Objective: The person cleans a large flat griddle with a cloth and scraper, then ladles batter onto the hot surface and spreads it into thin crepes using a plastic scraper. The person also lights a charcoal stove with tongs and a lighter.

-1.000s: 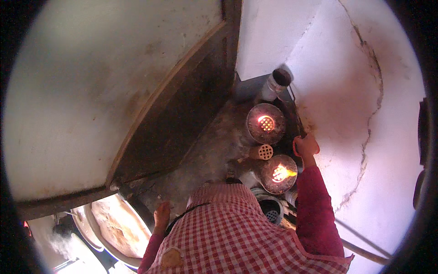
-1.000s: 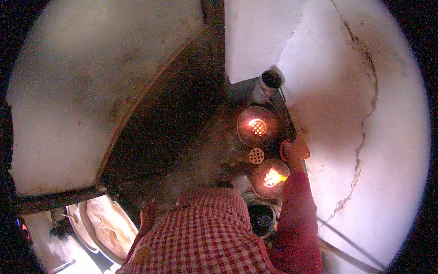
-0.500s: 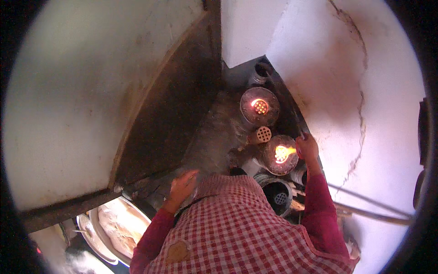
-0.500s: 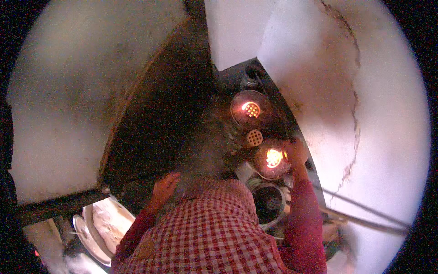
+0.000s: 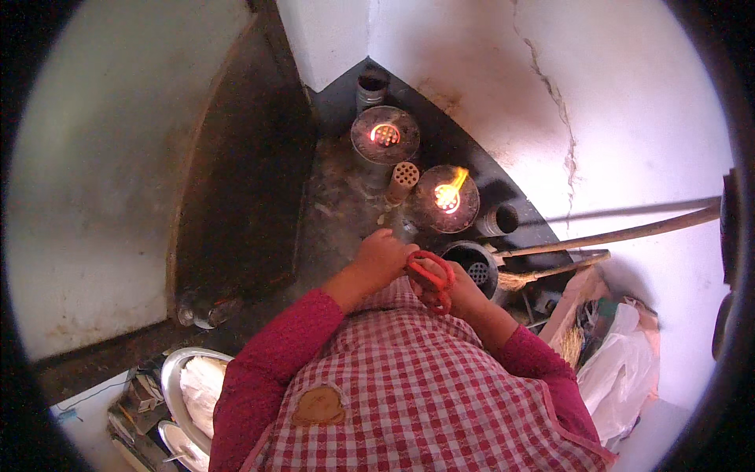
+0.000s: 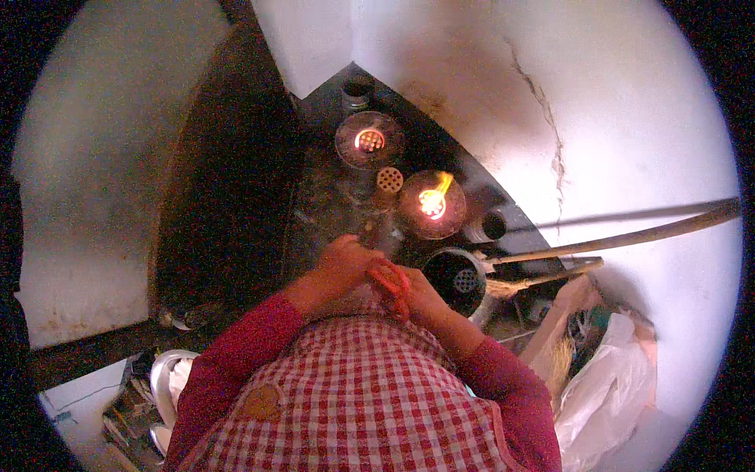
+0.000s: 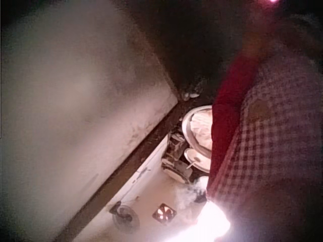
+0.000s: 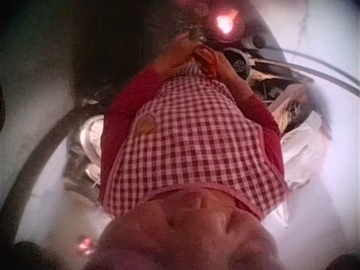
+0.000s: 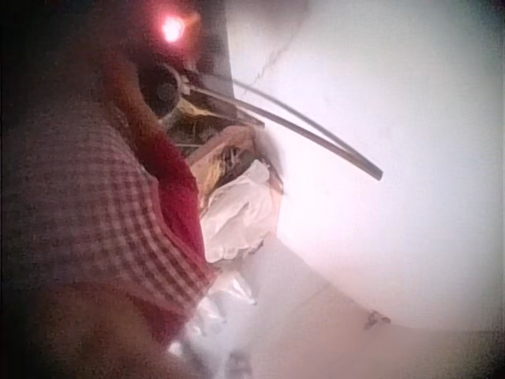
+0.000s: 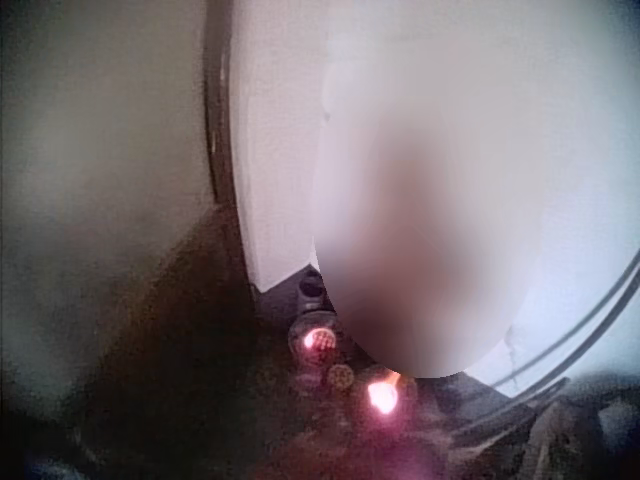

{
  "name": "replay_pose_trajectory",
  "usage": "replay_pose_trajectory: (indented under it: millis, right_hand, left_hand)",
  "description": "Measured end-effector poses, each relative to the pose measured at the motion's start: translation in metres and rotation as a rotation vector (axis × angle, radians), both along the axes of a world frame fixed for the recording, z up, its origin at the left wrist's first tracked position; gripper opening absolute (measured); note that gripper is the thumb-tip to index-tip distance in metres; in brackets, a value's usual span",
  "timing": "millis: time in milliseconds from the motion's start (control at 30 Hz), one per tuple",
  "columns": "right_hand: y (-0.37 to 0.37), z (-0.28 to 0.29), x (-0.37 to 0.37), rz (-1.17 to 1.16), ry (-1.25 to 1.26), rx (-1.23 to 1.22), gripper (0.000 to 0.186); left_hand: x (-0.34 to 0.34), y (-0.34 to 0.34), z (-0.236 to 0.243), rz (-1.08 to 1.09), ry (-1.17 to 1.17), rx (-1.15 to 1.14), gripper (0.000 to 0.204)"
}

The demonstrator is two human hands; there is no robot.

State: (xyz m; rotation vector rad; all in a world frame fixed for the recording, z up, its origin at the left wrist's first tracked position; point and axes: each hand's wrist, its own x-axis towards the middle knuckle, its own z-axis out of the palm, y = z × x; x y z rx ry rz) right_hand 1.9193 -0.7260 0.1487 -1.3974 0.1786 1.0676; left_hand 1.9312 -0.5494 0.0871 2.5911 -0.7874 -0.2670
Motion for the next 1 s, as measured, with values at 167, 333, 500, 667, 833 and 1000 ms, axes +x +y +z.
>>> replay_pose_trajectory:
  millis: [167,333,500,667,833,1000]
  right_hand:
    - [-0.030,0.007,0.019,0.137,-0.931,-0.027,0.039]
    - [-0.051,0.011,0.067,0.189,-1.132,0.148,0.035]
    - [-0.108,0.005,0.130,-0.101,-0.584,0.034,0.052]
    - [-0.167,-0.040,0.183,-0.197,-0.885,-0.139,0.077]
    - [-0.199,-0.095,0.218,-0.246,-0.981,-0.246,0.083]
    - [-0.206,-0.129,0.233,-0.306,-0.858,-0.222,0.084]
  left_hand:
    - [0.009,-0.009,0.004,-0.055,0.048,-0.091,0.028]
    - [0.043,-0.044,0.025,0.007,0.138,-0.319,0.042]
    - [0.048,-0.057,0.030,0.268,-0.026,-0.444,0.051]
    - [-0.028,0.009,-0.012,0.739,0.458,-0.414,0.042]
    - [-0.157,0.051,-0.062,1.144,0.615,-0.182,0.038]
    - [-0.261,0.057,-0.100,1.087,0.608,-0.041,0.034]
